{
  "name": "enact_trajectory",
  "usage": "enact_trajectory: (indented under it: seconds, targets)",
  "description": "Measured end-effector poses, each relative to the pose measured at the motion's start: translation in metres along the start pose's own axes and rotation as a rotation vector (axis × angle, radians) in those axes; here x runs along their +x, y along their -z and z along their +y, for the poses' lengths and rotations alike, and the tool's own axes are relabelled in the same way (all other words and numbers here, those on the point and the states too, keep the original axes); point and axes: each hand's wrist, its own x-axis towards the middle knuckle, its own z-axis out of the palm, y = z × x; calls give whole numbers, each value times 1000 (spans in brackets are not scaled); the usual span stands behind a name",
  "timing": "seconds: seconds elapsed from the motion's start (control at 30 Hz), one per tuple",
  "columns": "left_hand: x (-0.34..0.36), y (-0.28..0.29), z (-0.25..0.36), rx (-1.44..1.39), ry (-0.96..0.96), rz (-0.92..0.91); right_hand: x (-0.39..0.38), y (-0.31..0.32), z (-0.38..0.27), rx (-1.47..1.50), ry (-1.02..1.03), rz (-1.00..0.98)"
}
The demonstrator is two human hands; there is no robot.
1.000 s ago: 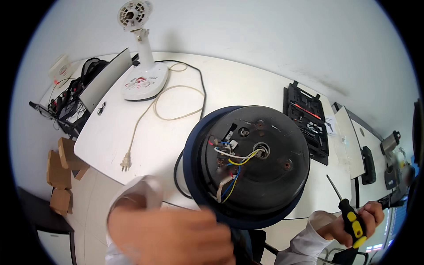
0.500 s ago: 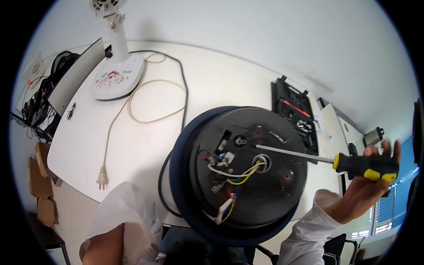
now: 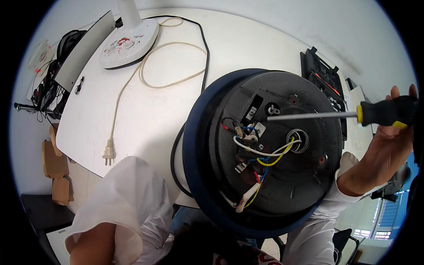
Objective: The person uses a screwdriver to tighten screws on the internal components of a disassembled appliance base. They manipulate wires and secure parts within the circular housing while seated at a workbench.
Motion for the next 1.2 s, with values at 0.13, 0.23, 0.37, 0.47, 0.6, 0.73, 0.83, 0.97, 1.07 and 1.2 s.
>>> enact_trajectory:
  seconds: [0.13, 0.23, 0.37, 0.47, 0.6, 0.73, 0.83, 0.97, 1.07, 1.2]
  targets:
    - [4, -6, -3, -14, 27, 7, -1, 6, 10, 65, 11, -94]
    - [10, -10, -6, -17, 48, 6, -2, 6, 13, 49, 5, -95]
    - [14, -11, -9, -24, 69, 13, 3, 10, 14, 135, 4, -118]
    - [16, -12, -10, -26, 69, 18, 4, 9, 10, 141, 6, -158]
    - [17, -12, -10, -25, 80, 24, 4, 6, 8, 167, -7, -175]
    - [17, -12, -10, -24, 80, 26, 8, 13, 10, 259, -17, -264]
    - [17, -13, -10, -22, 73, 27, 7, 12, 8, 205, 7, -254]
    - [17, -14, -9, -17, 75, 23, 7, 16, 12, 187, 37, -232]
    - [17, -14, -8, -11, 74, 20, 8, 25, 16, 104, 87, -271]
    - [16, -14, -7, -5, 74, 22, 8, 27, 17, 72, 103, -292]
